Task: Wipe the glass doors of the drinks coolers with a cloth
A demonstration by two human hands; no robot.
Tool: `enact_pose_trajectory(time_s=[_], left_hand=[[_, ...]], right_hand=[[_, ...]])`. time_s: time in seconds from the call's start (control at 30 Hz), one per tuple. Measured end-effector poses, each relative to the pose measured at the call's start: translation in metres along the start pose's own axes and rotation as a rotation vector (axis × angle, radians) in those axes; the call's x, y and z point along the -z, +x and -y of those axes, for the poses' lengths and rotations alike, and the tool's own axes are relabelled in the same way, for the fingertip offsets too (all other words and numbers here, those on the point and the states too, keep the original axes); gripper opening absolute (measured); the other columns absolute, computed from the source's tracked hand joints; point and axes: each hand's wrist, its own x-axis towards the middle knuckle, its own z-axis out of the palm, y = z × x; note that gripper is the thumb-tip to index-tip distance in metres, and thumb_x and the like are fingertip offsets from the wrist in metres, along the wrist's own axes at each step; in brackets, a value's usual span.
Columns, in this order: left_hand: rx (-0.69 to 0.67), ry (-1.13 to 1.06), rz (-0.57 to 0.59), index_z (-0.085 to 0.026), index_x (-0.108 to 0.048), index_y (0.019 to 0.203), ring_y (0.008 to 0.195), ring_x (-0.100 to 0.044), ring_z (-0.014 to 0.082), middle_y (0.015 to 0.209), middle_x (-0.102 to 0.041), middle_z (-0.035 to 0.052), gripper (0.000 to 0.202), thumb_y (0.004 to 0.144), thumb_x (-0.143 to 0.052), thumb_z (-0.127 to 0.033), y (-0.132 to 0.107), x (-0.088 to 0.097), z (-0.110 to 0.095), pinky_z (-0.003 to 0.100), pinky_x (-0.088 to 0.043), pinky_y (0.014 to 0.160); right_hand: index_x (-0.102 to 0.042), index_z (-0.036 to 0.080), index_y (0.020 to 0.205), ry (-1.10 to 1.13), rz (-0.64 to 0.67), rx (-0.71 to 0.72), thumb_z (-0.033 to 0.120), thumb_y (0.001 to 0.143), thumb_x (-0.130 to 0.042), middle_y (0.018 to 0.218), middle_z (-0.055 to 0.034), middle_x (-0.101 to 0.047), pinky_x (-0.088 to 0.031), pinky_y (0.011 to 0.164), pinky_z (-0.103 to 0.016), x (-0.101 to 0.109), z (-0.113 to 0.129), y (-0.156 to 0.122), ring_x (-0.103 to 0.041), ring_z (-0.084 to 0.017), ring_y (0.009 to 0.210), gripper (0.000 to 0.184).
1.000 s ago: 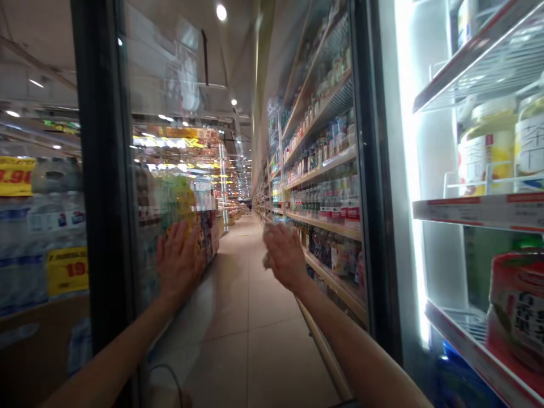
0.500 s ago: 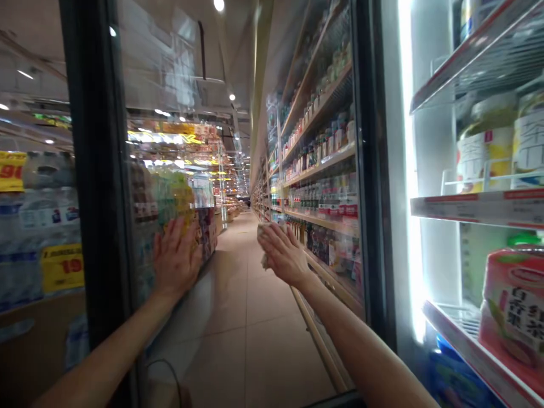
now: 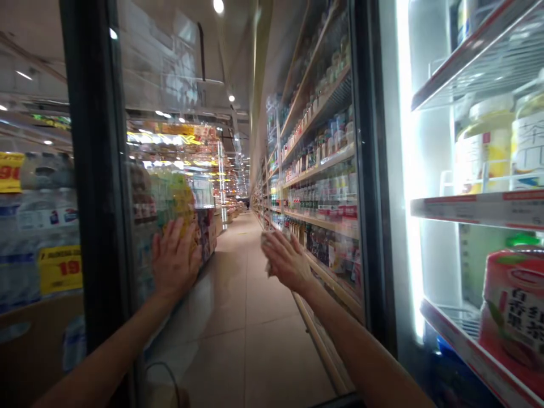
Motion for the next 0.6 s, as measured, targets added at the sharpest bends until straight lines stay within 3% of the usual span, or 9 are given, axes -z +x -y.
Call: enact_pose_trajectory(time_s=[0.13, 0.2, 0.27, 0.37, 0.43, 0.5, 0.6], left_hand=[[-0.010, 0.011, -0.005, -0.022, -0.026, 0.142, 0.138, -0.024, 0.0239, 0.146, -0.033, 0.0113, 0.059, 0.087, -0.045, -0.028, 0.001, 0.001, -0.001, 0.046, -0.018, 0.112], [-0.009, 0.016, -0.009, -0.022, -0.026, 0.142, 0.138, -0.023, 0.0236, 0.146, -0.033, 0.0117, 0.058, 0.087, -0.045, -0.028, 0.001, 0.000, -0.002, 0.046, -0.018, 0.112], [-0.014, 0.017, -0.016, -0.021, -0.028, 0.141, 0.138, -0.024, 0.0231, 0.145, -0.035, 0.0119, 0.057, 0.087, -0.046, -0.027, 0.000, 0.000, -0.001, 0.045, -0.018, 0.112], [-0.013, 0.013, -0.011, -0.020, -0.031, 0.141, 0.138, -0.024, 0.0234, 0.145, -0.035, 0.0128, 0.056, 0.087, -0.045, -0.028, -0.001, -0.002, 0.001, 0.045, -0.018, 0.112], [-0.004, 0.003, -0.006, -0.020, -0.031, 0.140, 0.138, -0.025, 0.0239, 0.145, -0.035, 0.0126, 0.056, 0.087, -0.045, -0.028, -0.001, -0.002, 0.001, 0.046, -0.018, 0.112], [0.003, -0.013, -0.004, -0.021, -0.031, 0.141, 0.138, -0.026, 0.0243, 0.146, -0.034, 0.0118, 0.056, 0.087, -0.046, -0.028, -0.001, -0.002, 0.001, 0.046, -0.017, 0.112], [0.013, -0.035, 0.008, -0.023, -0.030, 0.141, 0.138, -0.025, 0.0247, 0.147, -0.033, 0.0104, 0.057, 0.087, -0.045, -0.028, -0.001, -0.001, 0.000, 0.047, -0.016, 0.113]], right_hand=[[-0.040, 0.020, 0.136, -0.121, -0.281, -0.579, 0.022, 0.089, -0.035, 0.141, -0.0128, -0.041, -0.027, 0.106, -0.055, 0.009, -0.061, -0.005, -0.034, -0.027, 0.134, 0.048], [-0.040, 0.017, 0.137, -0.126, -0.376, -0.726, 0.025, 0.090, -0.033, 0.142, -0.0147, -0.039, -0.027, 0.106, -0.055, 0.008, -0.073, 0.003, -0.033, -0.028, 0.133, 0.048], [-0.043, 0.017, 0.135, -0.094, -0.323, -0.629, 0.025, 0.090, -0.033, 0.142, -0.0133, -0.040, -0.025, 0.109, -0.052, 0.004, -0.059, 0.013, -0.031, -0.026, 0.135, 0.047], [-0.049, 0.022, 0.129, -0.026, -0.087, -0.223, 0.021, 0.088, -0.037, 0.140, -0.0075, -0.045, -0.022, 0.112, -0.047, -0.001, -0.019, 0.018, -0.030, -0.021, 0.136, 0.043], [-0.051, 0.026, 0.126, -0.002, 0.008, -0.037, 0.019, 0.086, -0.040, 0.137, -0.0047, -0.048, -0.022, 0.112, -0.044, -0.001, -0.010, 0.013, -0.031, -0.019, 0.136, 0.042], [-0.050, 0.026, 0.127, -0.038, -0.033, -0.108, 0.018, 0.087, -0.040, 0.137, -0.0059, -0.049, -0.022, 0.112, -0.047, 0.003, -0.023, 0.004, -0.032, -0.019, 0.135, 0.043], [-0.041, 0.019, 0.135, -0.141, -0.247, -0.527, 0.021, 0.089, -0.036, 0.142, -0.0137, -0.041, -0.024, 0.107, -0.055, 0.008, -0.059, -0.002, -0.031, -0.025, 0.136, 0.046]])
